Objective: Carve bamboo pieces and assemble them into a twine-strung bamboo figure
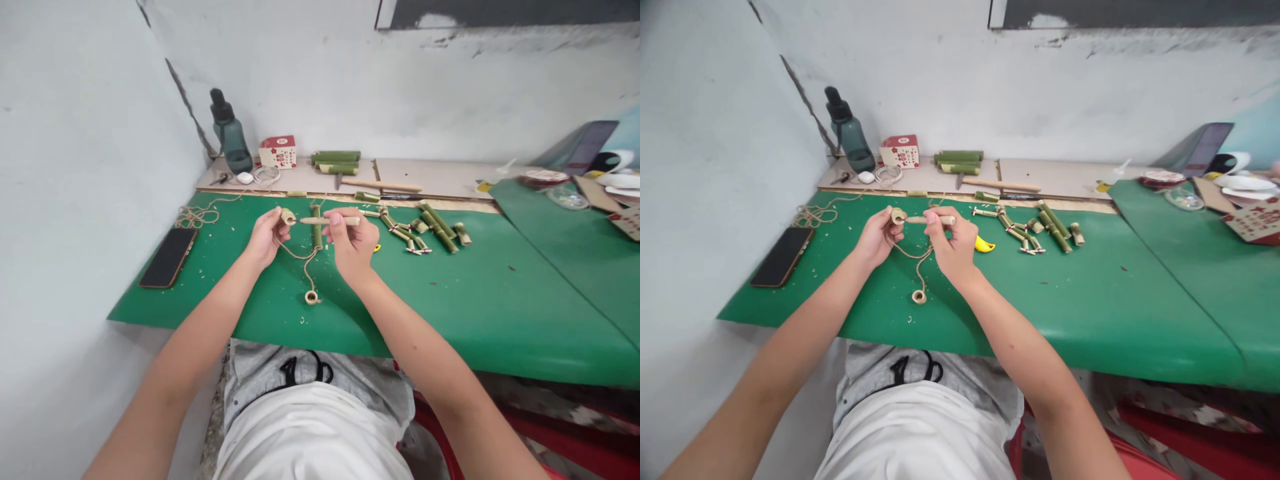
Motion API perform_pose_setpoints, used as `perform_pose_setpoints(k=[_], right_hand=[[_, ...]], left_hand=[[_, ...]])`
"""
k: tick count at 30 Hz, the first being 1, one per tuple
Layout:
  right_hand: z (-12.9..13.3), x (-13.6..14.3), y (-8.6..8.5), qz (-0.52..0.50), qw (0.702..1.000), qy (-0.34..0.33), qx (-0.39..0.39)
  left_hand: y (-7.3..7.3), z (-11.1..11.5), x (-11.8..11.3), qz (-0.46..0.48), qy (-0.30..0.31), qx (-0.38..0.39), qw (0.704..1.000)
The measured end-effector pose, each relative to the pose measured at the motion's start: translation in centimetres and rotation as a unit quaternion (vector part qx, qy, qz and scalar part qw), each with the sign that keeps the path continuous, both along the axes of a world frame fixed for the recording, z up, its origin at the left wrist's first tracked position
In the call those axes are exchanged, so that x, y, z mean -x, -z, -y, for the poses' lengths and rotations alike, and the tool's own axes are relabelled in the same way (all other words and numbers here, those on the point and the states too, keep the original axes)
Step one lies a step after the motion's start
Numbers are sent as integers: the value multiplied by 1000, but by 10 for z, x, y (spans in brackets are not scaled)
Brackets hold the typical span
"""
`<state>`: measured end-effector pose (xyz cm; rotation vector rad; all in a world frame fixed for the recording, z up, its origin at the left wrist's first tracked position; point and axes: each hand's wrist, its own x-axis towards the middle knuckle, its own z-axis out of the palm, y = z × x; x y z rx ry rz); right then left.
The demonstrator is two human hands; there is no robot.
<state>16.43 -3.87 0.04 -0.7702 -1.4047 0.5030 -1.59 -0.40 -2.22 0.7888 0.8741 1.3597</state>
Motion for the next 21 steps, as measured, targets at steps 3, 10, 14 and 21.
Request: perform_pose_setpoints(k=[3, 10, 14, 21], right_hand=[[1, 0, 1, 17, 1000, -1, -10], [4, 1, -3, 89, 996, 14, -20], [4, 1, -3, 95, 995, 8, -39], [2, 3, 1, 107, 994, 4, -19]], left_hand=[[1, -1, 0, 6, 0, -1, 1000], [1, 0, -1, 7, 4, 2, 1000], [0, 1, -1, 10, 5, 5, 1000], [-1, 1, -1, 8, -2, 14, 1000]])
